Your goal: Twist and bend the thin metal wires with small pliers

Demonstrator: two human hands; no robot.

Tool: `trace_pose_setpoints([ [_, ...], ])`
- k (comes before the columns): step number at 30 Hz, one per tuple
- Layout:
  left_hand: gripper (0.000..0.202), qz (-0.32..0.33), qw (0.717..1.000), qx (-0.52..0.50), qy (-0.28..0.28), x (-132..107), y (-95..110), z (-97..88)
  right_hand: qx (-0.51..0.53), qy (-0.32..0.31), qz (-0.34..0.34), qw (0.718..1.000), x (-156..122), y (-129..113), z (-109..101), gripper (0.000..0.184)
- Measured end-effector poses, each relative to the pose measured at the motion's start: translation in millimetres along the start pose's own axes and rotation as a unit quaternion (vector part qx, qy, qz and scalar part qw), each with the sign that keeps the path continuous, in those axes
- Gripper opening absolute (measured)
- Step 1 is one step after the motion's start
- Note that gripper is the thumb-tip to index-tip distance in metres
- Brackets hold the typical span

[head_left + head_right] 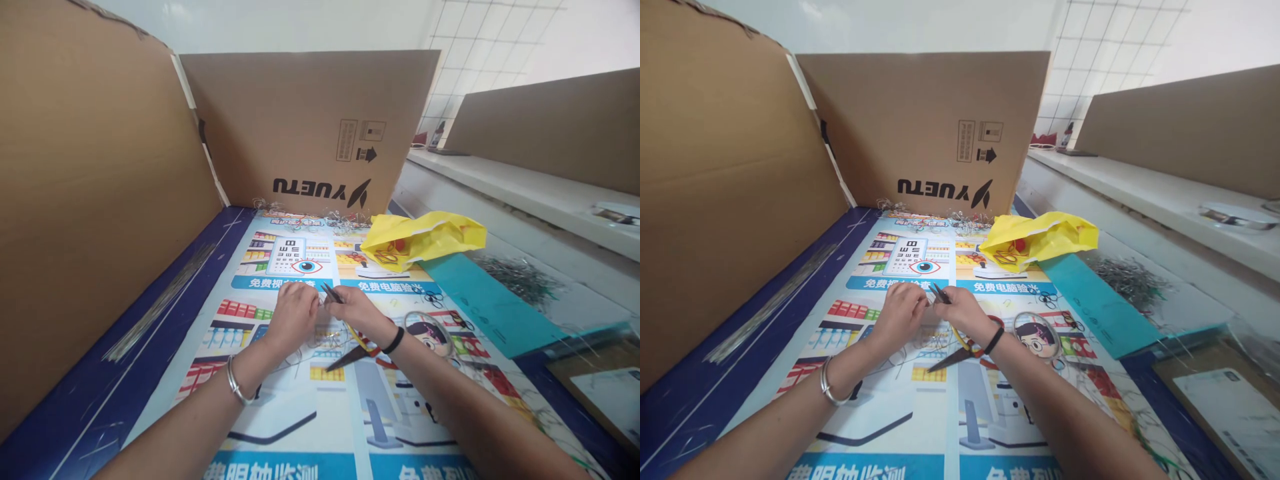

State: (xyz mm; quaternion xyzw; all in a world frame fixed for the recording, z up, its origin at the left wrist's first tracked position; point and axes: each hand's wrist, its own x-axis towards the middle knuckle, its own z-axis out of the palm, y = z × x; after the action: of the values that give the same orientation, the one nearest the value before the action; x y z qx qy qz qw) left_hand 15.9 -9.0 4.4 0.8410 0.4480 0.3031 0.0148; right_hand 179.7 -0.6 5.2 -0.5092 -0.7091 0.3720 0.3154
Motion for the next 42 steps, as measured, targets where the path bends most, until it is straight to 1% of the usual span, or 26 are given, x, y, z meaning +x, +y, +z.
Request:
trace_pose_setpoints([
  [5, 0.013, 0.001, 1.0, 0.011, 0.006, -1, 0, -0.1, -0.012, 0.001, -0.006, 1.0, 1, 0, 0, 0.008],
  [12, 0.011, -0.006, 0.999, 0.038, 0.017, -1, 0, 0.6, 0.005, -0.002, -0.009, 1.0, 1, 2, 1, 0.008],
  [20, 0.011, -0.012, 0.999, -0.012, 0.045, -1, -4, -1.3, 0.005, -0.008, -0.001, 1.0, 1, 4, -2, 0.007],
  [23, 0.01, -0.018, 0.998, -0.033, 0.056, -1, -6, -1.8, 0.006, 0.0, 0.002, 1.0, 1, 2, -3, 0.012],
  [26, 0.01, -0.02, 0.993, -0.084, 0.08, -1, -7, -1.3, 0.002, 0.004, -0.013, 1.0, 0, 1, -4, 0.016],
  [28, 0.011, -0.022, 0.988, -0.125, 0.088, -1, -8, -0.9, -0.013, -0.005, -0.024, 1.0, -1, 0, -4, 0.014],
  [30, 0.012, -0.028, 0.984, -0.156, 0.083, 0, -9, -0.6, -0.04, -0.019, -0.028, 0.999, -1, -2, -6, 0.015],
  [35, 0.013, -0.03, 0.981, -0.175, 0.079, 2, -12, -1.2, -0.082, -0.055, -0.019, 0.995, -2, -4, -14, 0.019],
  [37, 0.013, -0.022, 0.981, -0.174, 0.079, 3, -14, -1.7, -0.077, -0.062, -0.019, 0.995, -1, -3, -16, 0.02],
  [40, 0.014, -0.017, 0.982, -0.171, 0.084, 4, -18, -2.5, -0.034, -0.07, -0.023, 0.997, 0, -1, -18, 0.022],
  [41, 0.014, -0.016, 0.982, -0.169, 0.087, 4, -19, -2.7, -0.017, -0.059, -0.021, 0.998, 0, -2, -18, 0.023],
  [42, 0.014, -0.015, 0.982, -0.166, 0.091, 4, -19, -2.9, 0.002, -0.034, -0.021, 0.999, 1, -4, -19, 0.024],
])
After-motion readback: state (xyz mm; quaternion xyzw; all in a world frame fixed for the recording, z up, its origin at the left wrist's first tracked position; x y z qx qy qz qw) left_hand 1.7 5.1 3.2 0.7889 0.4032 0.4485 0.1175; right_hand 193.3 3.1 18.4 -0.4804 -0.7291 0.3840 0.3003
